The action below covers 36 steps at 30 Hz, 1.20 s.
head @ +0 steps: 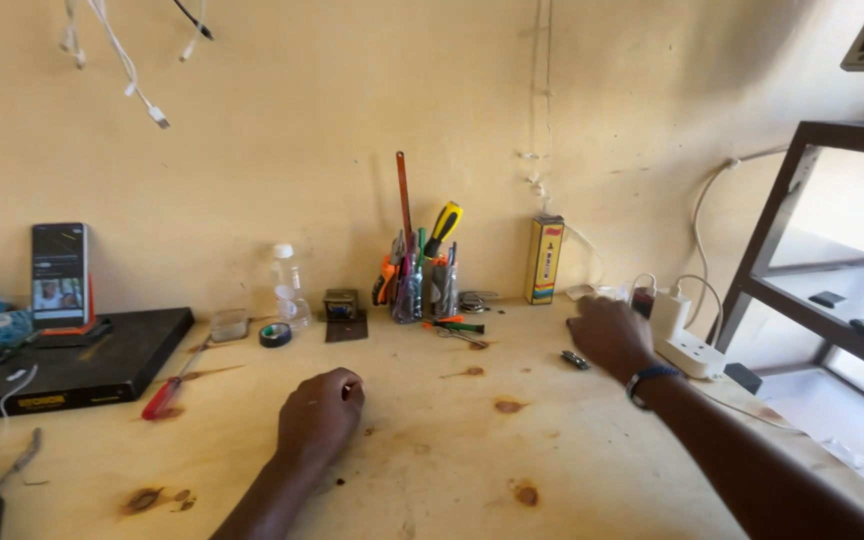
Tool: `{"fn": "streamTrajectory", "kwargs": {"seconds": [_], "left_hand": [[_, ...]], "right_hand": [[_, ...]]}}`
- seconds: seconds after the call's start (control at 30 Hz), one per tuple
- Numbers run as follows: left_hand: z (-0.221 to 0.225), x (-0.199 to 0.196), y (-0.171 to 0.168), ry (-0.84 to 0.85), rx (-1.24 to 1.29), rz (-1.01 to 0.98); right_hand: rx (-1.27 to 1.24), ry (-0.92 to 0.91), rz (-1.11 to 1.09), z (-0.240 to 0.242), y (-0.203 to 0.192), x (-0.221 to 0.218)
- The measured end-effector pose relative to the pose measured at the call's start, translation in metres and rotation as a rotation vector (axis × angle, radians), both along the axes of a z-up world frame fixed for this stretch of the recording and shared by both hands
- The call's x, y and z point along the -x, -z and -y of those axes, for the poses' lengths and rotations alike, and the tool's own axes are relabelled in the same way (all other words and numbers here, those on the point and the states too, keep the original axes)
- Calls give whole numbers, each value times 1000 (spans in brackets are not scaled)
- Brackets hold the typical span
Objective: A person uses a plastic prying tool to carefully disassemble a smartphone on a repair bench.
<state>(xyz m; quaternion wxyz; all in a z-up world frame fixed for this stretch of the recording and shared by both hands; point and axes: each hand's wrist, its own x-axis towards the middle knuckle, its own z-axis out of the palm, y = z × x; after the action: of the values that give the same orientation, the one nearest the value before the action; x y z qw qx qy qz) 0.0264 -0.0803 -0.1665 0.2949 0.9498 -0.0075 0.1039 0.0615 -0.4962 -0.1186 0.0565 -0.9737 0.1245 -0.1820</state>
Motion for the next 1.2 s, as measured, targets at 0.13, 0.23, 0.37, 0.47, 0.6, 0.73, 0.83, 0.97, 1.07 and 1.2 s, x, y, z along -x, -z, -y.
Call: {"fn": "streamTrajectory", "kwargs": {"seconds": [0.13, 0.23, 0.37, 0.47, 0.6, 0.73, 0.83, 0.97, 1.07, 1.2], "left_hand": [[4, -3, 3, 35, -53, -6], [4, -7, 10, 49, -74, 1], [1, -6, 14, 70, -70, 37], [2, -7, 12, 79, -60, 33], [2, -1, 8, 84, -35, 17], [12, 24, -14, 76, 34, 10], [37, 40, -41, 113, 415, -58], [79, 73, -59, 167, 1141, -383], [78, 106, -80, 151, 1177, -391], [50, 61, -38, 52, 1243, -166]], "right_hand": [[-17, 111, -163, 46, 14, -11], [25, 136, -269, 66, 35, -21], [55, 129, -274, 66, 38, -22], [-105, 169, -242, 64, 28, -17], [-493, 243, -162, 36, 4, 15], [-491, 191, -117, -14, -24, 49], [-615, 45, -60, -81, -48, 67], [-573, -267, -34, -175, -19, 84], [-571, -467, 1, -219, -12, 114], [-841, -748, 45, -242, 0, 145]]}}
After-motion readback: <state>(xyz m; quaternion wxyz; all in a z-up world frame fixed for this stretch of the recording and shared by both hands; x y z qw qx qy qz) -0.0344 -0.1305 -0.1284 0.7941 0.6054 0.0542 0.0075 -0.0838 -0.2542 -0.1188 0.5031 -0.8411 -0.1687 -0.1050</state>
